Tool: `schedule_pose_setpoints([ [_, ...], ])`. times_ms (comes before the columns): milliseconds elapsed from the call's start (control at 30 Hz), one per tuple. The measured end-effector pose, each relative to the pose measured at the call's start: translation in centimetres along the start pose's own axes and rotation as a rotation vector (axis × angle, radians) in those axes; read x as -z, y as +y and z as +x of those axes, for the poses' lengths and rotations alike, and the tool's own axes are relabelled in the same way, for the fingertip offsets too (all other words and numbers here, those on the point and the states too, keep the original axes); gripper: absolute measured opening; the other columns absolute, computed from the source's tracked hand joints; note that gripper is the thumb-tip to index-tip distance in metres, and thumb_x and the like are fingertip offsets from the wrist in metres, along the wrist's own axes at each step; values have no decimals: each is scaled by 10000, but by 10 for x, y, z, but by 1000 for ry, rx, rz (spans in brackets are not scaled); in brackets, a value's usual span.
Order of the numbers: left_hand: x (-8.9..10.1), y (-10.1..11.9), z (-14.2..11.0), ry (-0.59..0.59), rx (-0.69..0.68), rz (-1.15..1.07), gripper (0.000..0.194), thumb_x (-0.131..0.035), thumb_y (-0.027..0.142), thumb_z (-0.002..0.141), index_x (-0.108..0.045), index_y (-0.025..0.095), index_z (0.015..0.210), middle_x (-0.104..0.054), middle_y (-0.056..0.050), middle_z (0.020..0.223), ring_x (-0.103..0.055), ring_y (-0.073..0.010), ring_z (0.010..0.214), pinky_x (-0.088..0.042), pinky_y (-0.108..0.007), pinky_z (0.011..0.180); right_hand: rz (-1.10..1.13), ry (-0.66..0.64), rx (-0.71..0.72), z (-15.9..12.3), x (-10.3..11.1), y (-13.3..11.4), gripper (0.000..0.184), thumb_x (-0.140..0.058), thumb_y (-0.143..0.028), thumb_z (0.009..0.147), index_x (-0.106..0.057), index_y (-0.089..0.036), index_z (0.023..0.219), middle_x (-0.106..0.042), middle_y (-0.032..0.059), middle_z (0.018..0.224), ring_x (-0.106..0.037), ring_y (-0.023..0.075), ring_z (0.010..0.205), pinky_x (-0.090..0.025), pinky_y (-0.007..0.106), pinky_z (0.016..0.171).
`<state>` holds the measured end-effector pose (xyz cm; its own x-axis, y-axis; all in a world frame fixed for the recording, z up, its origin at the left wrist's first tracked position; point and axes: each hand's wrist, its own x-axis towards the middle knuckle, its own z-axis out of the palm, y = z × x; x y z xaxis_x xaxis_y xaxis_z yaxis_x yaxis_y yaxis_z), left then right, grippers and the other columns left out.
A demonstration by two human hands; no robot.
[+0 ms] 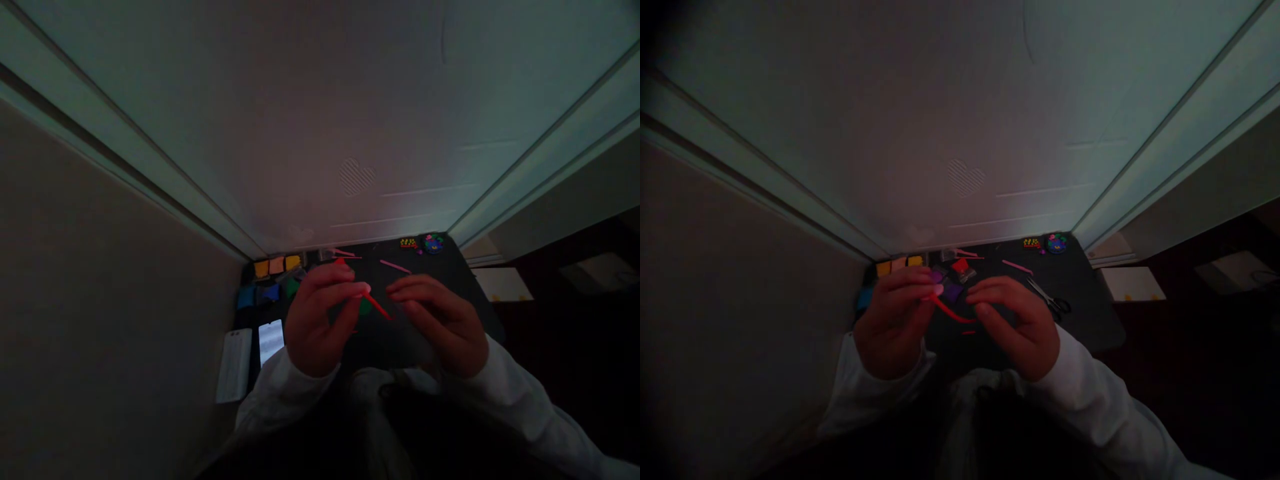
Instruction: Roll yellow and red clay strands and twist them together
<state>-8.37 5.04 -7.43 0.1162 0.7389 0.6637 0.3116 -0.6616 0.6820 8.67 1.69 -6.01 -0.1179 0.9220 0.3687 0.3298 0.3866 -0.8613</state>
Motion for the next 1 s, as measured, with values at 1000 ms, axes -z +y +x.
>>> schedule_pose_setpoints([
  [1000, 16, 59, 30, -224, 145, -294, 270, -580, 129, 647, -584, 212, 904, -560, -42, 925, -515, -167, 891, -432, -289, 781, -413, -15, 525, 15, 31, -44, 365, -546, -90, 680, -496, -163, 1034, -587, 91, 979, -538, 174, 908, -458, 315, 763],
])
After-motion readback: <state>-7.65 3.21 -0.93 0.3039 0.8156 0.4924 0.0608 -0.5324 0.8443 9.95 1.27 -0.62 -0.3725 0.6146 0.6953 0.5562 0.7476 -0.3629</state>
